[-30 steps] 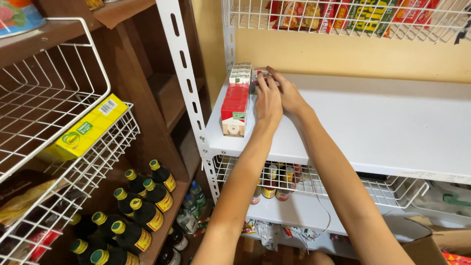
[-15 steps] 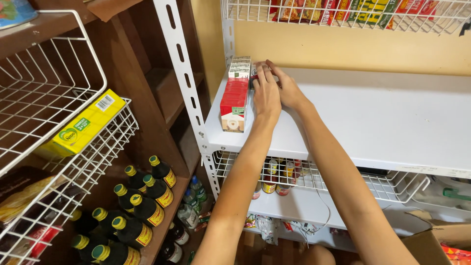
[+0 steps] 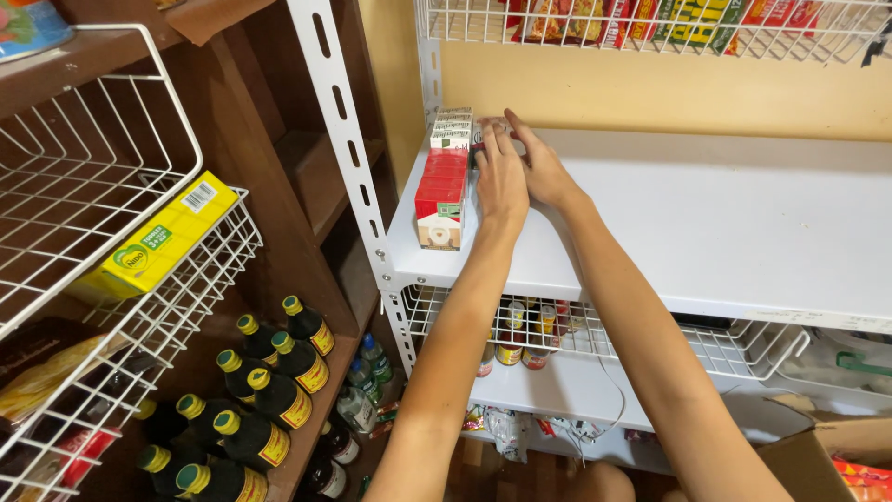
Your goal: The person takes small boxes from a cardboard box and places them onto a white wire shelf. They arrange the boxes in neat rows, stacking them next to existing items on the shelf.
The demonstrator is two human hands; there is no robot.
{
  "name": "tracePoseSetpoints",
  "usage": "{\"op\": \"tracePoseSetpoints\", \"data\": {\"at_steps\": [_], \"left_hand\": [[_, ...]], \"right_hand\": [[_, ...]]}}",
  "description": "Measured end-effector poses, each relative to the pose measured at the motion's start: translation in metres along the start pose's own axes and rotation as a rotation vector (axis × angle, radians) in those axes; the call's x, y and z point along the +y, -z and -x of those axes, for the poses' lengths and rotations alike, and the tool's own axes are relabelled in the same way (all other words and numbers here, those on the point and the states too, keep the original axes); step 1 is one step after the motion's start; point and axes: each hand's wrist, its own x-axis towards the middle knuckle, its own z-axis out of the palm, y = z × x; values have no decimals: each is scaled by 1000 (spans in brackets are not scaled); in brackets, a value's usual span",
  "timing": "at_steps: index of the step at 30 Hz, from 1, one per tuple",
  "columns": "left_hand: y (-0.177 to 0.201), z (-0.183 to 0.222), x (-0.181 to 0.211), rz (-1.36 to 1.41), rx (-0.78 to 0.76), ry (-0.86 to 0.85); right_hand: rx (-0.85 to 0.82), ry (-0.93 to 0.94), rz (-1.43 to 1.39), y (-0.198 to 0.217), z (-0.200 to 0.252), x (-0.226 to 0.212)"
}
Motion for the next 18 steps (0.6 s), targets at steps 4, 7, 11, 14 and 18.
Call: {"op": "tracePoseSetpoints", "data": {"at_steps": [4, 7, 11, 14, 18], "left_hand": [[-4, 0, -2, 48, 88, -63], [-2, 2, 2, 95, 126, -126], [12, 9, 16, 344, 175, -244], [33, 17, 46, 577, 171, -319], [68, 40, 98, 855, 45, -382]], "right_hand": [[97, 110, 3, 2, 3, -6], [192, -109, -31, 8, 6, -15], [333, 50, 241, 33, 21, -38], [352, 21, 379, 75, 48, -80], [308, 131, 372, 132, 100, -126]]}}
